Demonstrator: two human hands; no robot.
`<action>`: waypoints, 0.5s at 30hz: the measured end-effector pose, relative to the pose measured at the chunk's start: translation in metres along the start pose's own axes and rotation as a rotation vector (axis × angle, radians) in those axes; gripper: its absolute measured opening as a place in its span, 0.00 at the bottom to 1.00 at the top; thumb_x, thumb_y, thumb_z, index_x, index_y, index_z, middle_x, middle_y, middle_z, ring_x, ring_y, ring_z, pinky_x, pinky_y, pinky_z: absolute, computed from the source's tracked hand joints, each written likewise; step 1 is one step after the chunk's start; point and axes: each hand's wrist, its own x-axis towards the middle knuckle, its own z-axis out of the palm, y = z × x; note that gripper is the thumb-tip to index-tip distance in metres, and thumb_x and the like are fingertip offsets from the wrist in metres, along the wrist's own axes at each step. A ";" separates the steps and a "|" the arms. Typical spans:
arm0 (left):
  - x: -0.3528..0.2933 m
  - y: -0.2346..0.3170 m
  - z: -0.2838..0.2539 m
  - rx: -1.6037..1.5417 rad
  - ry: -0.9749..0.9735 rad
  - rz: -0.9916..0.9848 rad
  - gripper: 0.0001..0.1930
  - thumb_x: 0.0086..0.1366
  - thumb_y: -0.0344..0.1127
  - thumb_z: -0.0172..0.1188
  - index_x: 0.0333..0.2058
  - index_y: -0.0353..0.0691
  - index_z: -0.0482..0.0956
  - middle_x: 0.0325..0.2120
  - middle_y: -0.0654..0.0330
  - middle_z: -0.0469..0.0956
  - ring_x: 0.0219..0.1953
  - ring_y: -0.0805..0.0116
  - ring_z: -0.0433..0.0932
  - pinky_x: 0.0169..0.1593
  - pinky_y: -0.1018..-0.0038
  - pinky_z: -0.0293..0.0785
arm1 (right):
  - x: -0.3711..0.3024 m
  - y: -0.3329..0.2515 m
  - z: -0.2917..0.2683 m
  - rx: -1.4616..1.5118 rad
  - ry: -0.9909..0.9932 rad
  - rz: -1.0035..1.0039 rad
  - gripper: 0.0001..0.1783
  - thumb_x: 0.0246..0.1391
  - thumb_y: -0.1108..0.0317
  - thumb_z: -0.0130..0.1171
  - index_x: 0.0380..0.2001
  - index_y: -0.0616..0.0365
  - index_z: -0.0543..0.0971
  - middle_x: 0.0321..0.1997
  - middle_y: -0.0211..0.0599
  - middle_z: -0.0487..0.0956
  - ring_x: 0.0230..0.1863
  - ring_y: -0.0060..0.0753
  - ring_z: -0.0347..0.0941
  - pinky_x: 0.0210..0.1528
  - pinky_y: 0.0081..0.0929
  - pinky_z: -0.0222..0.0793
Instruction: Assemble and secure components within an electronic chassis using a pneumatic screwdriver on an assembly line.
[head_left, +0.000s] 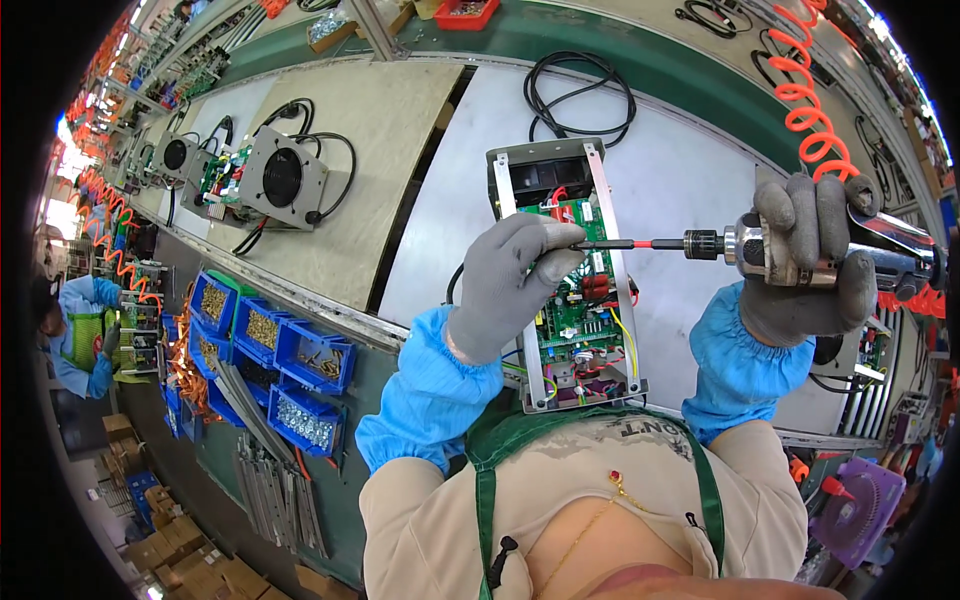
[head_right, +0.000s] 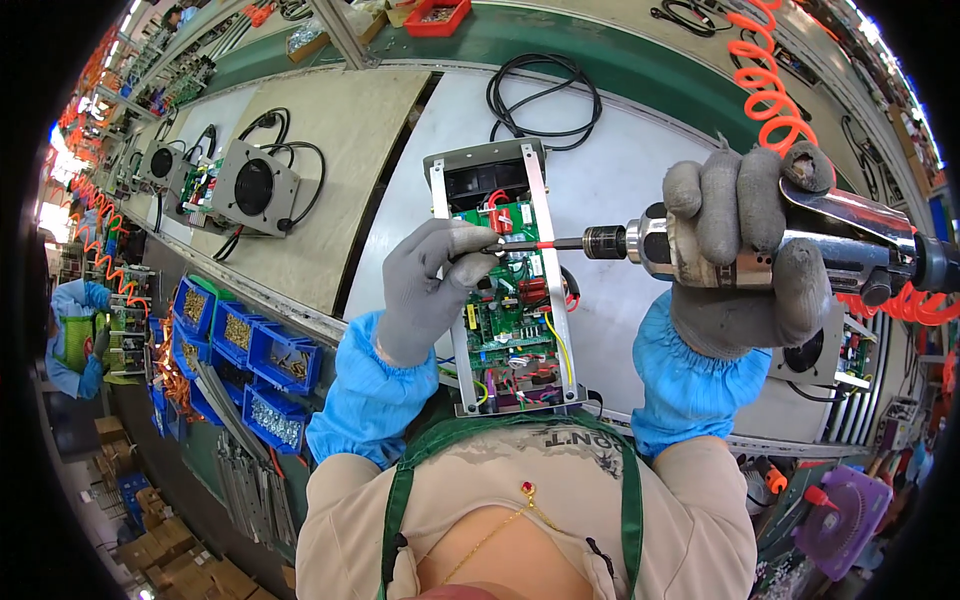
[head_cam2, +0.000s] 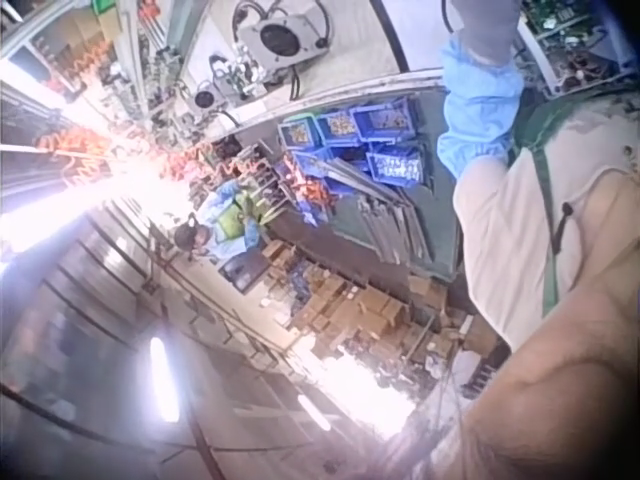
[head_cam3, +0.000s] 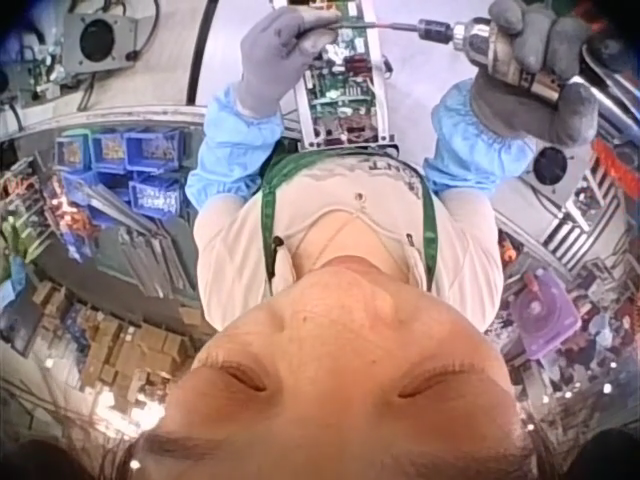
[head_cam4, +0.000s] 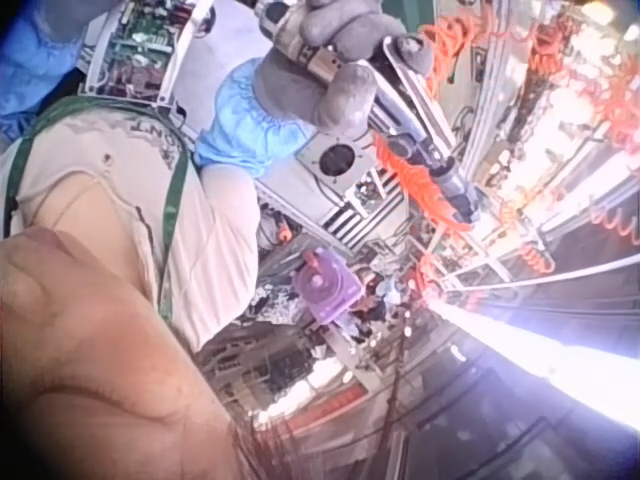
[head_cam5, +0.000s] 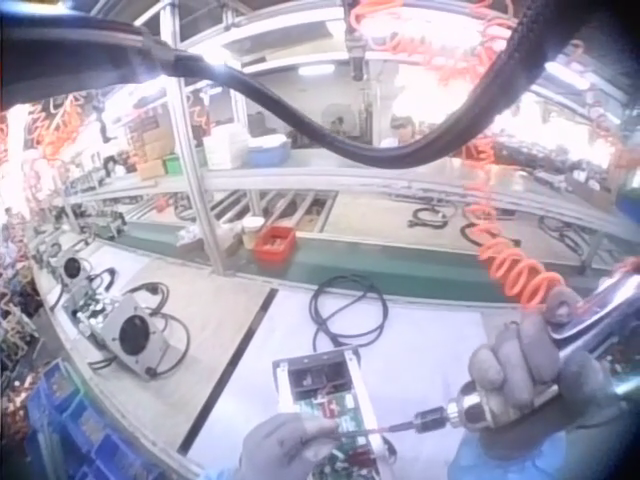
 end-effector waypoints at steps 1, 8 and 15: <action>0.001 0.001 0.000 0.017 0.004 0.011 0.13 0.56 0.37 0.64 0.37 0.37 0.79 0.29 0.54 0.77 0.32 0.59 0.79 0.35 0.70 0.74 | 0.000 0.000 0.000 -0.002 0.000 0.000 0.25 0.48 0.65 0.54 0.52 0.54 0.70 0.22 0.20 0.62 0.20 0.19 0.58 0.40 0.29 0.58; 0.007 0.001 0.001 0.184 -0.008 0.082 0.13 0.54 0.35 0.65 0.39 0.42 0.80 0.28 0.57 0.77 0.30 0.60 0.78 0.32 0.69 0.74 | 0.003 0.002 0.001 -0.020 -0.020 0.017 0.25 0.47 0.65 0.56 0.51 0.54 0.69 0.23 0.21 0.62 0.22 0.20 0.60 0.40 0.30 0.58; 0.022 -0.002 0.001 0.148 -0.018 0.096 0.18 0.52 0.30 0.65 0.45 0.42 0.77 0.28 0.58 0.79 0.30 0.61 0.78 0.32 0.70 0.74 | 0.013 0.004 0.007 -0.075 0.030 0.013 0.26 0.48 0.62 0.57 0.52 0.54 0.68 0.24 0.21 0.62 0.22 0.21 0.59 0.40 0.32 0.60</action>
